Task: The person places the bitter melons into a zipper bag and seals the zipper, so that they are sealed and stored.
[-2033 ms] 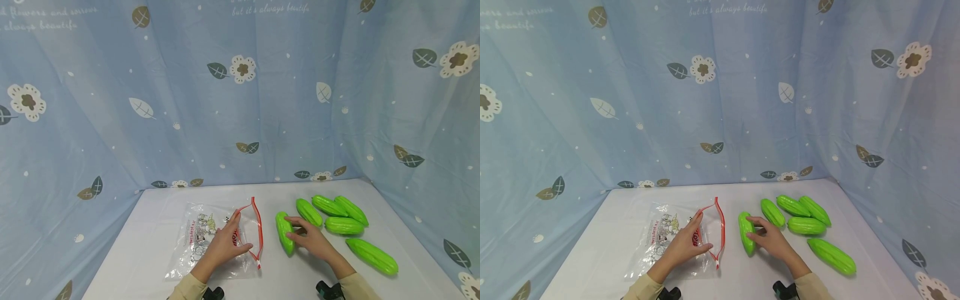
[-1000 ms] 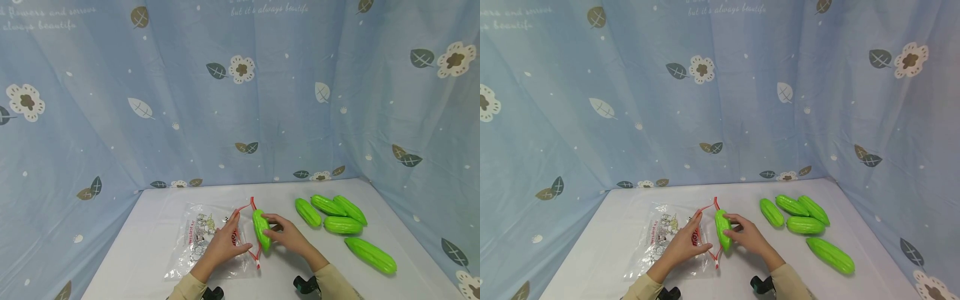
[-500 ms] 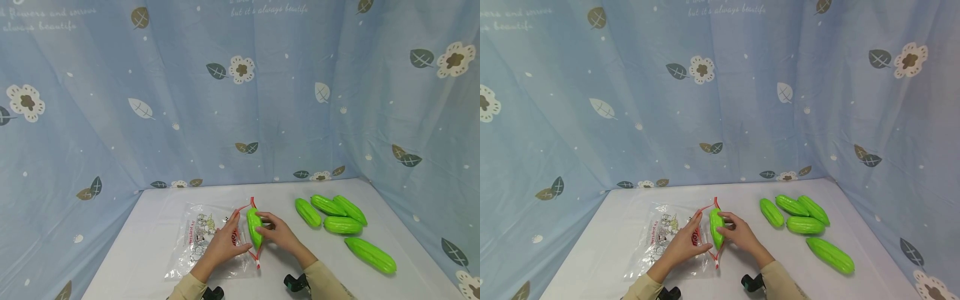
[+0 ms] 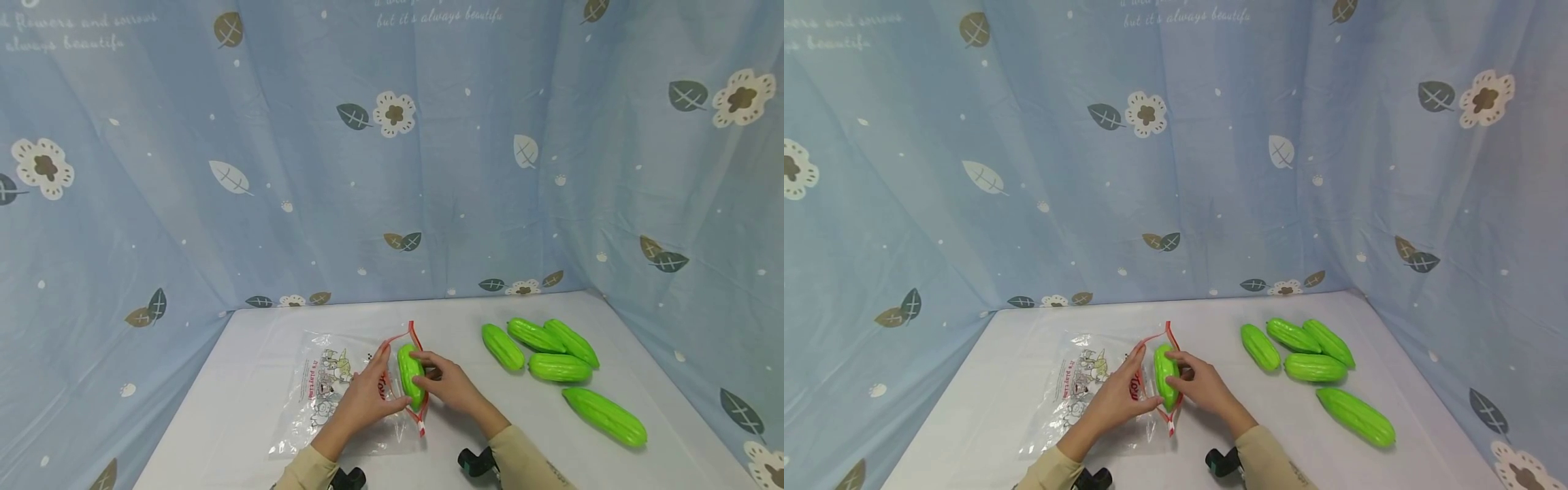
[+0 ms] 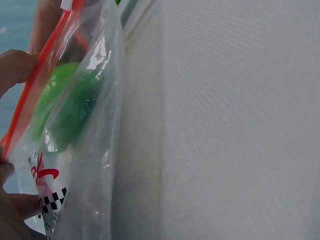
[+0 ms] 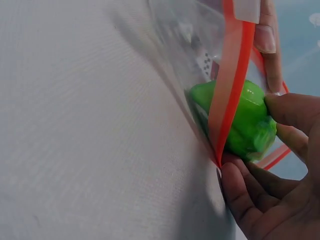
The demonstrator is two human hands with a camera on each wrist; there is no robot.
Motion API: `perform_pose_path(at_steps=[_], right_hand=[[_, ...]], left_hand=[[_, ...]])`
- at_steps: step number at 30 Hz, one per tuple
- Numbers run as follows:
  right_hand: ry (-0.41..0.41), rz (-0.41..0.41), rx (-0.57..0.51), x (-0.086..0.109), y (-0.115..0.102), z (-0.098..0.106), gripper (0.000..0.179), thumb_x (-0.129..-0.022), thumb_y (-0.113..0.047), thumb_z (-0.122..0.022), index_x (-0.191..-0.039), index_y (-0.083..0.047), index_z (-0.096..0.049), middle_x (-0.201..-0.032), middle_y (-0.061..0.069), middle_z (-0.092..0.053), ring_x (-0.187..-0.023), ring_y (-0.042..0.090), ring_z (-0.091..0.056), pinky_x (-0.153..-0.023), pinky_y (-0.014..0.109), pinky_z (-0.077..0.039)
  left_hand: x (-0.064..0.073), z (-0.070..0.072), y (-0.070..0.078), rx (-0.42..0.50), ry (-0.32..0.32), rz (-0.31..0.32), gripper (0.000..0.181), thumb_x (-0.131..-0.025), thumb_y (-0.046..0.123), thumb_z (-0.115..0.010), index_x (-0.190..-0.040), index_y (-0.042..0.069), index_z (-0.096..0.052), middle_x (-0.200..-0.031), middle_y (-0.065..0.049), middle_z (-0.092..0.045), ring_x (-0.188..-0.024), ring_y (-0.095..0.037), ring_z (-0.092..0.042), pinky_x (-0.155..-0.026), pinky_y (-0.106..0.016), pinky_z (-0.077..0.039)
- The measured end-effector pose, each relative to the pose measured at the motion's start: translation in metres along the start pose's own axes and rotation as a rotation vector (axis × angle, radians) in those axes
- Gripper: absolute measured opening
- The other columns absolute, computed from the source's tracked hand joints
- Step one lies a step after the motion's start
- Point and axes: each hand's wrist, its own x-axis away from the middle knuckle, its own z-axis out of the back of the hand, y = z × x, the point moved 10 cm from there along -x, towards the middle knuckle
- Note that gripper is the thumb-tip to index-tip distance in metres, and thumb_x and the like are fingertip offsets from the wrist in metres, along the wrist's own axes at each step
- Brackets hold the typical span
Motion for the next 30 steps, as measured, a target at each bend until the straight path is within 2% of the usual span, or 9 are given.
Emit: perform_pose_path(at_steps=[3,8,10,15,18,25,30], right_hand=[[-0.007,0.008,0.015,-0.001,-0.001,-0.001,0.048,-0.097,-0.030,-0.071,-0.142,-0.020,-0.059,-0.130,0.012,-0.066,-0.099,0.021,-0.066,-0.081,0.036,-0.058],[-0.026,0.021,0.029,-0.001,-0.006,-0.002,0.048,-0.098,-0.030,-0.070,-0.143,-0.018,-0.059,-0.131,0.013,-0.066,-0.101,0.022,-0.067,-0.085,0.039,-0.058],[-0.034,0.032,0.040,-0.001,-0.008,-0.002,0.048,-0.098,-0.028,-0.069,-0.143,-0.016,-0.059,-0.129,0.012,-0.067,-0.101,0.022,-0.067,-0.086,0.040,-0.057],[-0.051,0.034,0.046,-0.002,-0.008,-0.003,0.046,-0.097,-0.024,-0.070,-0.142,-0.016,-0.060,-0.119,0.006,-0.067,-0.096,0.019,-0.066,-0.080,0.033,-0.056],[-0.052,0.022,0.039,-0.003,-0.008,-0.003,0.047,-0.097,-0.024,-0.070,-0.142,-0.017,-0.060,-0.114,0.004,-0.066,-0.094,0.017,-0.065,-0.075,0.029,-0.055],[-0.053,0.032,0.044,-0.003,-0.012,-0.006,0.047,-0.097,-0.022,-0.071,-0.142,-0.016,-0.060,-0.119,0.006,-0.063,-0.096,0.019,-0.062,-0.077,0.031,-0.055],[-0.076,0.006,0.043,-0.004,-0.010,-0.011,0.047,-0.097,-0.023,-0.071,-0.143,-0.020,-0.061,-0.112,0.003,-0.064,-0.093,0.018,-0.060,-0.076,0.031,-0.055]], left_hand=[[-0.001,0.001,0.000,0.012,0.015,0.004,0.109,-0.081,0.062,-0.077,-0.162,0.011,-0.026,-0.166,-0.011,-0.028,-0.137,-0.046,-0.045,-0.103,-0.077,-0.034],[-0.003,0.001,0.005,0.000,0.013,-0.012,0.109,-0.081,0.062,-0.077,-0.163,0.012,-0.025,-0.166,-0.009,-0.029,-0.138,-0.039,-0.048,-0.106,-0.079,-0.026],[-0.004,0.002,0.008,0.008,0.006,-0.016,0.110,-0.080,0.061,-0.078,-0.163,0.012,-0.024,-0.166,-0.007,-0.028,-0.131,-0.036,-0.055,-0.106,-0.073,-0.034],[-0.005,0.002,0.011,0.028,-0.012,-0.007,0.112,-0.079,0.059,-0.079,-0.164,0.014,-0.022,-0.168,-0.005,-0.023,-0.128,-0.037,-0.057,-0.096,-0.057,-0.052],[-0.005,0.003,0.012,0.016,-0.015,-0.017,0.112,-0.080,0.058,-0.079,-0.163,0.010,-0.022,-0.168,-0.007,-0.022,-0.137,-0.039,-0.048,-0.100,-0.057,-0.050],[-0.003,0.004,0.015,0.019,-0.026,-0.010,0.114,-0.078,0.061,-0.079,-0.164,0.015,-0.020,-0.170,0.000,-0.018,-0.137,-0.037,-0.049,-0.100,-0.057,-0.050],[-0.001,0.005,0.015,0.024,-0.033,-0.002,0.115,-0.078,0.062,-0.080,-0.165,0.019,-0.019,-0.169,0.000,-0.020,-0.137,-0.036,-0.050,-0.100,-0.057,-0.050]])
